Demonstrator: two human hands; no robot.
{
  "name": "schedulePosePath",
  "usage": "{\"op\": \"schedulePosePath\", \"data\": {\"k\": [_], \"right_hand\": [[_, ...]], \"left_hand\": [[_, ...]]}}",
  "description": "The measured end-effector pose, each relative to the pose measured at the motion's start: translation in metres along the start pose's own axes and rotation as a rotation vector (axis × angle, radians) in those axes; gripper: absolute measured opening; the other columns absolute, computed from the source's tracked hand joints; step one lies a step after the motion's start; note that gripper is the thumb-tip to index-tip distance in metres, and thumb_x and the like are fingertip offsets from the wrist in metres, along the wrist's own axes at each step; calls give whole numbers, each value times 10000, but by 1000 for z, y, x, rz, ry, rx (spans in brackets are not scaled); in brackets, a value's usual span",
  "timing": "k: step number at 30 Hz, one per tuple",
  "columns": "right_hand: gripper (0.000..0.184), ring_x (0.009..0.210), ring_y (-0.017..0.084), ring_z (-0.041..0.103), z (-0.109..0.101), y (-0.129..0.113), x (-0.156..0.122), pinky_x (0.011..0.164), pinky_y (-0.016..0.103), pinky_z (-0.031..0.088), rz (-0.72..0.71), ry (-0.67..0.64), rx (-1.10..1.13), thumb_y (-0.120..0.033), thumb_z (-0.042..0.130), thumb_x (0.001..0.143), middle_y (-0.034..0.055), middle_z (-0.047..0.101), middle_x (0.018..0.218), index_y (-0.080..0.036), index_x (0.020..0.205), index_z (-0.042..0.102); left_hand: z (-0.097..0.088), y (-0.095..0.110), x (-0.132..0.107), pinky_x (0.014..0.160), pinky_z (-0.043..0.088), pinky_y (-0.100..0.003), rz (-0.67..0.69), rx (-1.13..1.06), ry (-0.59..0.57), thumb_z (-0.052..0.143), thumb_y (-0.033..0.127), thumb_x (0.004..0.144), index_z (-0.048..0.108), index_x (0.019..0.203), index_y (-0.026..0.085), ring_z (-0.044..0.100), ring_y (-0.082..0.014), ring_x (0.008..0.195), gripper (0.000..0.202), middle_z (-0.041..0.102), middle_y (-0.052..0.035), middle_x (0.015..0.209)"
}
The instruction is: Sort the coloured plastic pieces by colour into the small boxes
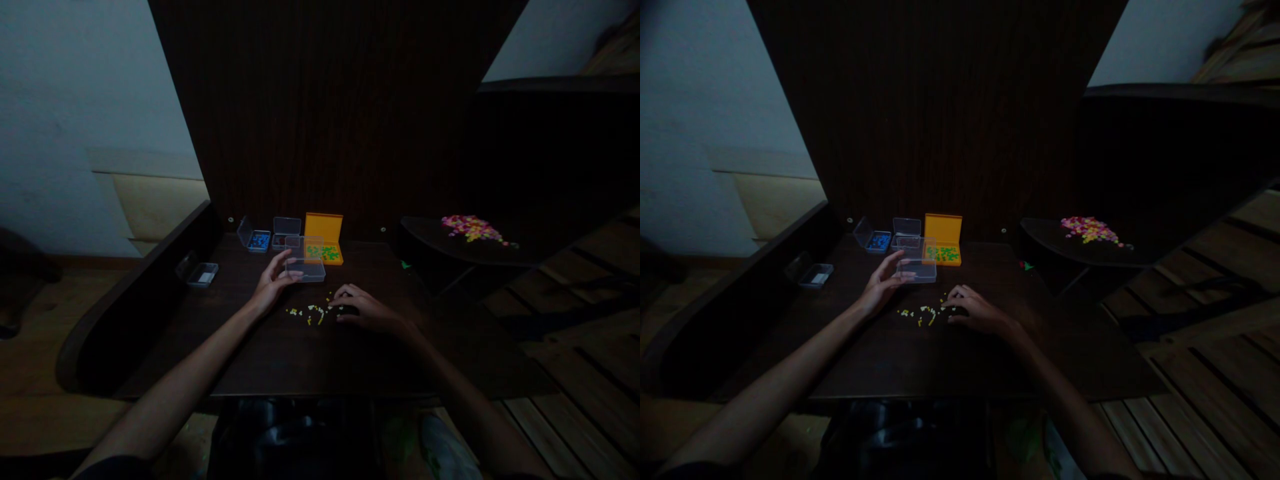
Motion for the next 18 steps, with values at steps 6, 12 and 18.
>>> {"op": "schedulePosePath", "data": {"k": [6,12,18], "right_hand": [[194,1018,194,573,-3,3,-3,912,351,478,-12,15,18,-280,658,860,72,606,1071,-209,1039,678],[418,1094,221,543,-5,12,-5,986,390,453,77,61,-85,-329,696,827,92,590,1143,-225,1228,641],[281,1024,216,574,0,7,-5,913,381,484,44,103,-137,-274,650,862,98,632,1068,-211,1130,706]], "left_hand": [[2,1,-1,892,528,-362,-2,-4,-3,753,110,642,544,1255,247,673,-169,912,662,549,-65,1233],[0,-1,0,894,533,-368,2,-2,-12,739,98,656,535,1276,247,675,-175,921,669,549,-72,1247],[2,-1,-1,921,520,-400,-3,-1,-15,736,94,658,540,1264,249,674,-176,918,656,545,-73,1250]]}}
Point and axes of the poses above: each hand's wrist, its own x-axis towards the middle knuckle, its own z-axis out of the palm, y = z × x, the point moved 9 cm from there along x, towards the middle knuckle
